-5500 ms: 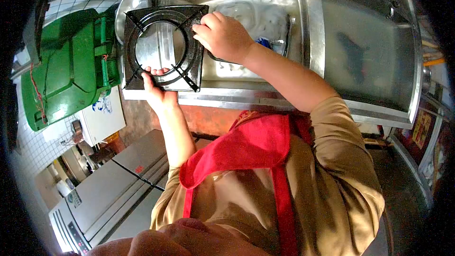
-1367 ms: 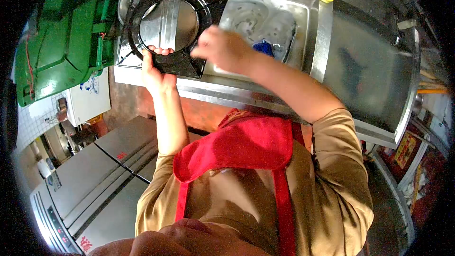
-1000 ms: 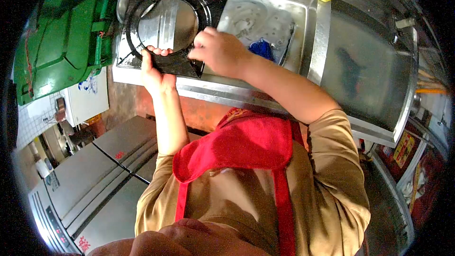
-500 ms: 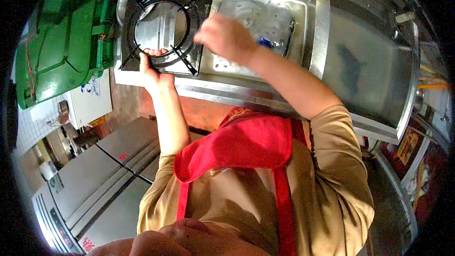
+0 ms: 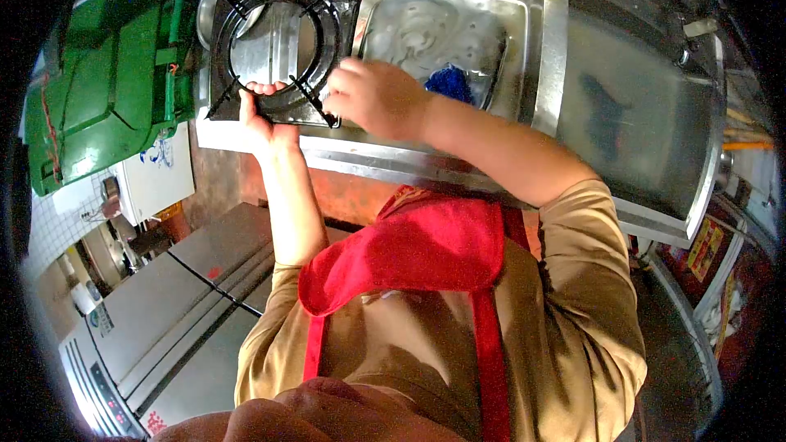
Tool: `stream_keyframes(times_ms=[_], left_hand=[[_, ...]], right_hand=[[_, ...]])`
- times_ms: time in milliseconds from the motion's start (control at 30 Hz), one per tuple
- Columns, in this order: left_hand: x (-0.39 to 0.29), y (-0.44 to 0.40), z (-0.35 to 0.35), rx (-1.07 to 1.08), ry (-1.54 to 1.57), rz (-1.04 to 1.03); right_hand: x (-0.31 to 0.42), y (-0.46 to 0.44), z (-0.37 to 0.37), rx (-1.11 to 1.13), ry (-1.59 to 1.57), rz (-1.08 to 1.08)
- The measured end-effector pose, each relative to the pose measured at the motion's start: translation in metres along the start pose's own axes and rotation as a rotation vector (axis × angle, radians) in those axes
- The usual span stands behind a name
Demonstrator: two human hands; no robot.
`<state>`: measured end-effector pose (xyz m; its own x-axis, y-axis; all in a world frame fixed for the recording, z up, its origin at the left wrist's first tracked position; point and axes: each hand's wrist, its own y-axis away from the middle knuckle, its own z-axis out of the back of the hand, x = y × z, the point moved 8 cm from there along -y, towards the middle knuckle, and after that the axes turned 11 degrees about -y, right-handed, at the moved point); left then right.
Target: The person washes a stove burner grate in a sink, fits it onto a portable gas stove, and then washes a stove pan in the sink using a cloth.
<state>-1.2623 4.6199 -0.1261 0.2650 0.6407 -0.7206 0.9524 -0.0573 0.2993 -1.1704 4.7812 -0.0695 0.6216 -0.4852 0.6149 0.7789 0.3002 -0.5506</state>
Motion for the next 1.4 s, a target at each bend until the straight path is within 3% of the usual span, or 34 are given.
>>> stream_keyframes(times_ms=[433,567,667,700,833,1000,1133,1167,1233,1267,1300,1333,1400], left_hand=[[0.007,-0.003,-0.008,0.055,-0.022,0.066],[0.000,-0.004,-0.001,0.028,-0.014,0.007],[-0.006,-0.005,-0.004,0.059,0.038,-0.065],[-0.007,0.000,-0.011,0.069,0.049,-0.096],[-0.006,0.012,-0.028,0.117,0.107,-0.135],[-0.004,0.042,-0.044,0.226,-0.126,-0.192],[-0.011,0.079,-0.074,0.749,-0.473,-0.237],[-0.007,0.079,-0.067,0.796,-0.365,-0.039],[-0.013,0.081,-0.057,0.766,-0.535,-0.017],[-0.027,0.095,-0.073,1.082,-0.381,-0.061],[-0.037,0.088,-0.071,1.185,-0.214,-0.073],[-0.048,0.074,-0.062,1.035,-0.130,-0.080],[-0.051,0.066,-0.058,0.913,-0.077,0.205]], right_hand=[[0.003,-0.002,-0.014,0.190,0.004,0.060],[-0.011,0.010,-0.002,0.077,-0.050,0.008],[-0.059,0.024,0.002,-0.137,-0.273,-0.270],[-0.073,0.033,-0.004,-0.126,-0.620,-0.581],[-0.074,0.047,-0.043,-0.240,-1.552,-1.008],[-0.082,0.032,-0.045,-0.162,-1.578,-0.963],[-0.083,0.029,-0.026,-0.093,-1.445,-0.858],[-0.086,0.029,-0.020,-0.061,-1.433,-0.840],[-0.097,0.025,-0.014,0.046,-1.348,-0.775],[-0.099,0.027,-0.013,0.040,-1.363,-0.763],[-0.094,0.024,-0.006,0.034,-1.377,-0.752],[-0.091,0.024,-0.003,0.028,-1.392,-0.745],[-0.099,0.026,-0.008,0.102,-1.365,-0.770]])
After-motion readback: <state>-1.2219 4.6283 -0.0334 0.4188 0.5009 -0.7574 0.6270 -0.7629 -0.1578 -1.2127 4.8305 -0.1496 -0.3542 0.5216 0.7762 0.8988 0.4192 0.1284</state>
